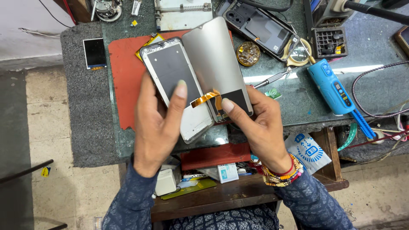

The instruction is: The person removes the battery, motherboard, and internal components from a mobile phone, peels off adhesive strips, and separates the screen from the phone housing.

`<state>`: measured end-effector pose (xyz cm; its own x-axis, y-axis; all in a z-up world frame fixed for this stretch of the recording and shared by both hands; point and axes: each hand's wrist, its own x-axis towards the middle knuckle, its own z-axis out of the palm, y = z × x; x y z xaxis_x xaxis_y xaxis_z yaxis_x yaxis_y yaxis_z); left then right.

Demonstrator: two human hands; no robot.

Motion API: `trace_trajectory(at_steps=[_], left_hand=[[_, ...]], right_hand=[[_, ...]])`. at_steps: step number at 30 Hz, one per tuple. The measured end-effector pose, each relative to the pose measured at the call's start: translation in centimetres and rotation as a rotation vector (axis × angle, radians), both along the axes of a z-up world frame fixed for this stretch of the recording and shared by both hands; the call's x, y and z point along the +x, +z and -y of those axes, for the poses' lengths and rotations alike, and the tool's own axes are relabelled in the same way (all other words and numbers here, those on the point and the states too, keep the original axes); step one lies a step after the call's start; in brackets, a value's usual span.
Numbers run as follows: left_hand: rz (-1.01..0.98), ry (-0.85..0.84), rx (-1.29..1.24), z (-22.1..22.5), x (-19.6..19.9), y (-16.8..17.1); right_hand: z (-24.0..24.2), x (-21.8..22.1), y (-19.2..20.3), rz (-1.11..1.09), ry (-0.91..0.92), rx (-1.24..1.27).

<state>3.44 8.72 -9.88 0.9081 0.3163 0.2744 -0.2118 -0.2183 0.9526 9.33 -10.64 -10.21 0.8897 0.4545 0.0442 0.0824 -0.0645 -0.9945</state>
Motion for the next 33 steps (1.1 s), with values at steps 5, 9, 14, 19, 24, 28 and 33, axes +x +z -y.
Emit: trace_trajectory(at_steps=[5,9,14,19,24,28,33], left_hand=[[-0.027,-0.014,-0.079,0.7,-0.4,-1.5],[-0.052,-0.010,-0.141,0.6,-0.6,-1.7],[-0.056,-0.062,-0.244,0.2,-0.7,-2.0],[-0.058,-0.135,-0.344,-0.2,-0.8,-2.2],[-0.090,-0.158,-0.281,0.2,-0.9,-2.0],[-0.103,-0.181,-0.278,0.4,-1.0,-1.8],[-0.106,-0.182,-0.310,0.2,-1.0,-1.7]], right_hand=[[0.2,-0.3,-0.7,-0.042,-0.031,-0.025],[0.0,-0.3,-0.6,-0.124,-0.012,0.055],[-0.1,0.0,-0.2,-0.195,0.023,0.139],[0.1,0.5,0.3,-0.308,0.066,0.203],[-0.2,0.4,0.5,-0.239,0.043,0.096],[-0.4,0.1,0.4,-0.161,0.032,0.100],[-0.2,0.2,0.3,-0.317,0.024,0.178]])
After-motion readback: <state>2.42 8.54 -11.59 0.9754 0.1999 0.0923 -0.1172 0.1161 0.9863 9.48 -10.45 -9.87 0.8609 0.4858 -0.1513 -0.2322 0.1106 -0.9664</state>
